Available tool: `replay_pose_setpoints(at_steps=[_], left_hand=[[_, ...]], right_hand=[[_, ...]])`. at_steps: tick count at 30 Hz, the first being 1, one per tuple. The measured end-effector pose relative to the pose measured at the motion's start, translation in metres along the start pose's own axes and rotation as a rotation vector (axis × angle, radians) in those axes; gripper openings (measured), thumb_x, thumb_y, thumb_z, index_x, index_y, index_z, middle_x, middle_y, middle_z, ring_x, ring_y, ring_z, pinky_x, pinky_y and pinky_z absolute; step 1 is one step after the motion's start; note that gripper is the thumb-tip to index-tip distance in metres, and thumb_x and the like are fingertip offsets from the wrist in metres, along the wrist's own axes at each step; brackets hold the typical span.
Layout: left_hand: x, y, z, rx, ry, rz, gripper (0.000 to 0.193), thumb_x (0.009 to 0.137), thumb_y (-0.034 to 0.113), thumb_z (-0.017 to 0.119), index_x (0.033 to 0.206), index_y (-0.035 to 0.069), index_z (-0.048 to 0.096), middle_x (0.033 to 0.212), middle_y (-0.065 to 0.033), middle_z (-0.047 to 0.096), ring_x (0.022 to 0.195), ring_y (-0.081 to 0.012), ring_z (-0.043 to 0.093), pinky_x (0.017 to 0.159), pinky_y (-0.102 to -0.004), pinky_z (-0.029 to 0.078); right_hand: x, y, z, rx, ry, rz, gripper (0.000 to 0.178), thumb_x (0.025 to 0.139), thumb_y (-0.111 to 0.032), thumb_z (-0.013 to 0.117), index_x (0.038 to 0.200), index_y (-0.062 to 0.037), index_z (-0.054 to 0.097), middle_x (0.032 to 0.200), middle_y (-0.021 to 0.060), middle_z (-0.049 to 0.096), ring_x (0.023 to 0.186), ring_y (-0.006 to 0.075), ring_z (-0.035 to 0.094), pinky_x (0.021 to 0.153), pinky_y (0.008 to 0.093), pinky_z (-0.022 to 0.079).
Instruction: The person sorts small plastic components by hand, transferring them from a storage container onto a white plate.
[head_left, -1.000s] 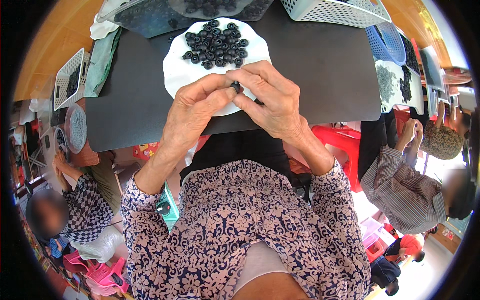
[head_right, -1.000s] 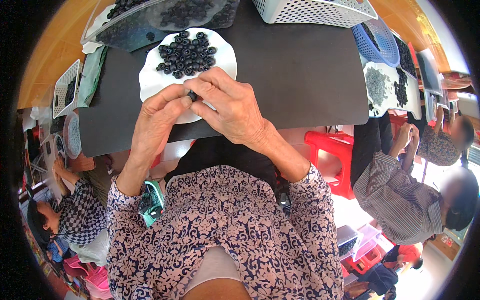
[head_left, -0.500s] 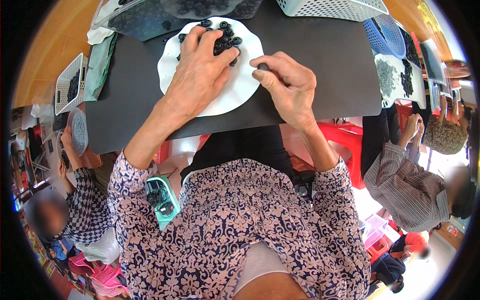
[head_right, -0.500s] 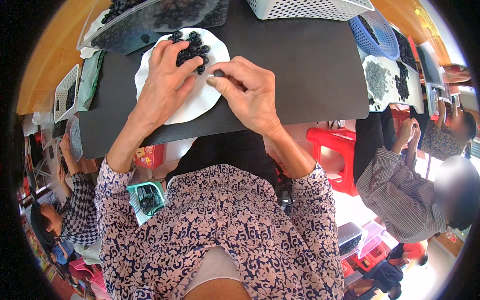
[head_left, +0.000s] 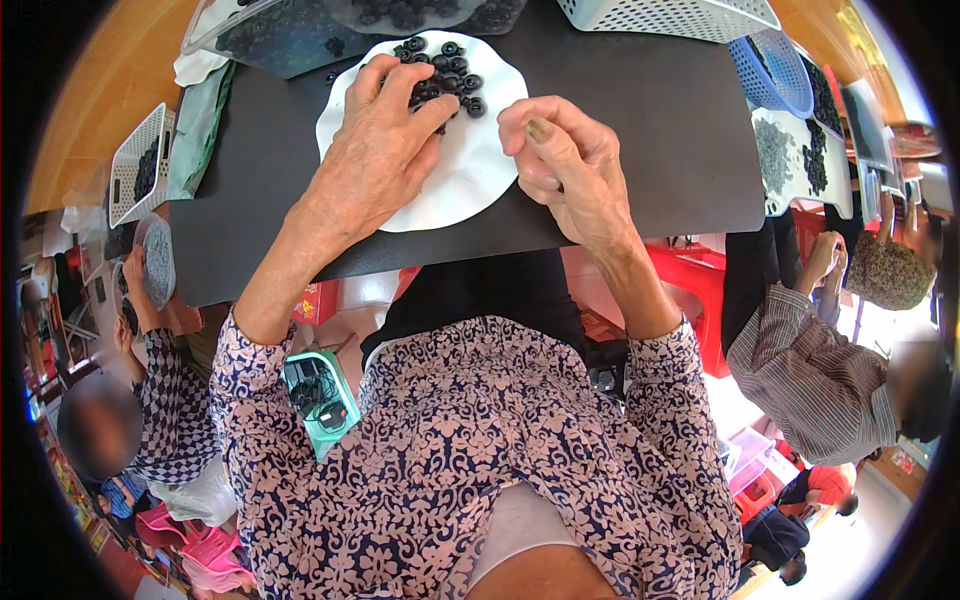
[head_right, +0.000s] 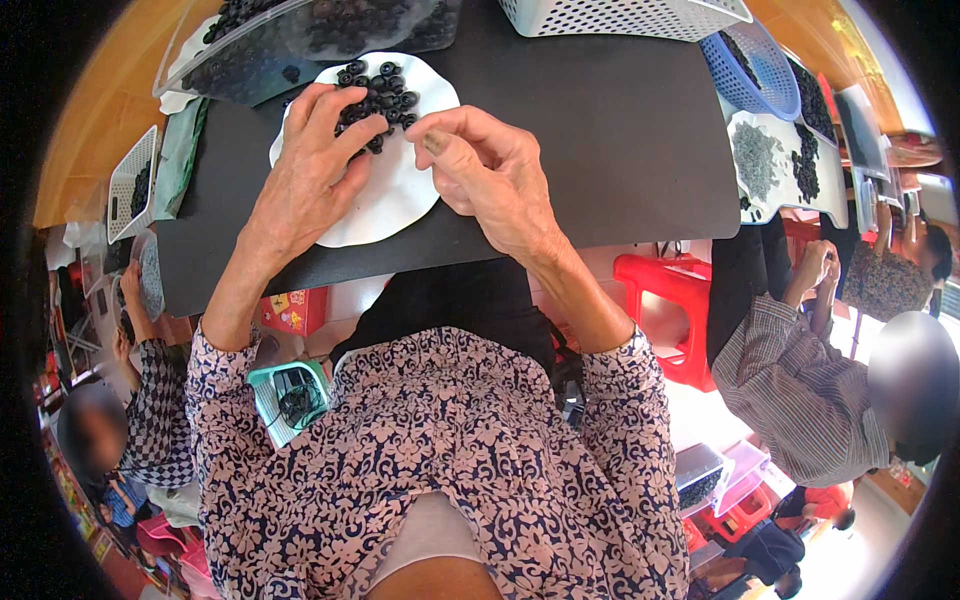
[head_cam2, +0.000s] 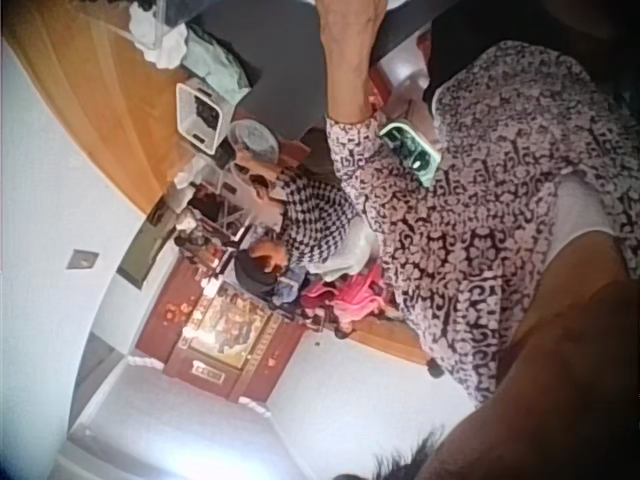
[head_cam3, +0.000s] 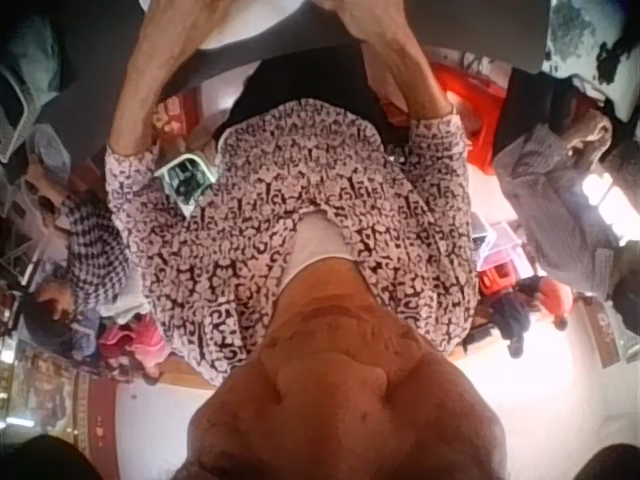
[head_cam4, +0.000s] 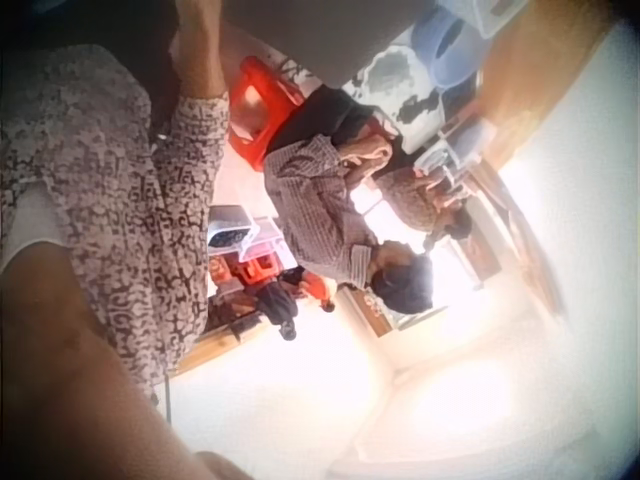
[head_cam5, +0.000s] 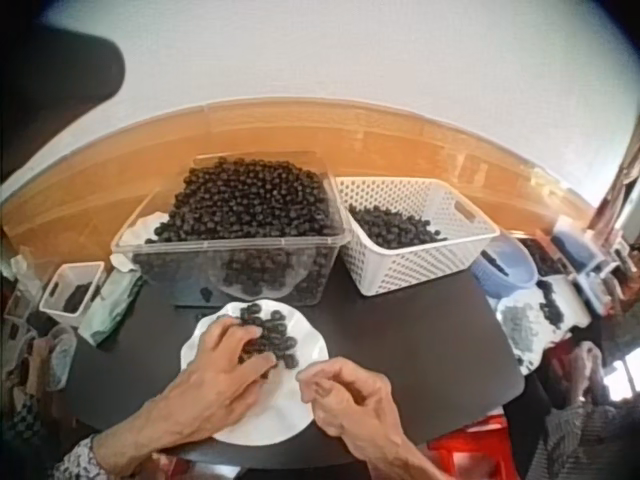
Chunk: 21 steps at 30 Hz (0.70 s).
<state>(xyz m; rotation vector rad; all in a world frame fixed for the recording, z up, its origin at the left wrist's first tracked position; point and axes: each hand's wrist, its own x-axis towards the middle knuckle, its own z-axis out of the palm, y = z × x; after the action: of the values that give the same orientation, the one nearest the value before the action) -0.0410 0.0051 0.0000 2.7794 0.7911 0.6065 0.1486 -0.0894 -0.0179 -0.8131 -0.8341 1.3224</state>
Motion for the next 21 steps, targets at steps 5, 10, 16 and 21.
replay_pose_setpoints(at_steps=[5,10,16,21], left_hand=[[-0.0009,-0.0032,0.0028,0.126,-0.06,0.016,0.033,0.077,0.004,0.068,0.11,0.006,0.064,0.132,-0.0174,0.045,0.128,-0.0387,0.035,0.102,-0.0462,0.041],[-0.0021,-0.0078,0.0065,0.112,-0.087,-0.005,0.032,0.077,0.004,0.069,0.109,0.004,0.064,0.133,-0.018,0.045,0.13,-0.0384,0.035,0.102,-0.0458,0.042],[-0.0063,-0.0058,-0.0009,0.115,-0.014,-0.047,0.025,0.079,0.006,0.069,0.104,0.002,0.066,0.133,-0.0176,0.045,0.13,-0.0378,0.034,0.102,-0.0463,0.043],[-0.0082,-0.0084,0.0013,0.073,-0.069,-0.1,0.028,0.078,0.006,0.067,0.106,0.003,0.064,0.134,-0.014,0.044,0.131,-0.0368,0.034,0.101,-0.0437,0.042]], right_hand=[[0.0008,0.0005,0.0019,-0.058,0.005,-0.017,0.024,0.095,-0.02,0.06,0.102,0.0023,0.065,0.079,0.0023,0.059,0.051,0.0015,0.037,0.042,0.0184,0.024],[0.0008,0.0001,0.0027,-0.131,0.03,-0.005,0.022,0.095,-0.019,0.06,0.099,0.0021,0.066,0.075,0.0015,0.059,0.05,0.0012,0.038,0.042,0.0183,0.025],[0.0033,-0.001,0.0056,-0.209,0.041,-0.018,0.021,0.095,-0.018,0.059,0.098,0.0021,0.067,0.075,0.0009,0.06,0.05,0.001,0.039,0.042,0.0173,0.027],[0.0049,0.0002,0.0086,-0.337,0.049,-0.018,0.018,0.094,-0.015,0.06,0.098,0.0003,0.068,0.074,-0.0008,0.061,0.051,0.0009,0.04,0.045,0.0179,0.032]])
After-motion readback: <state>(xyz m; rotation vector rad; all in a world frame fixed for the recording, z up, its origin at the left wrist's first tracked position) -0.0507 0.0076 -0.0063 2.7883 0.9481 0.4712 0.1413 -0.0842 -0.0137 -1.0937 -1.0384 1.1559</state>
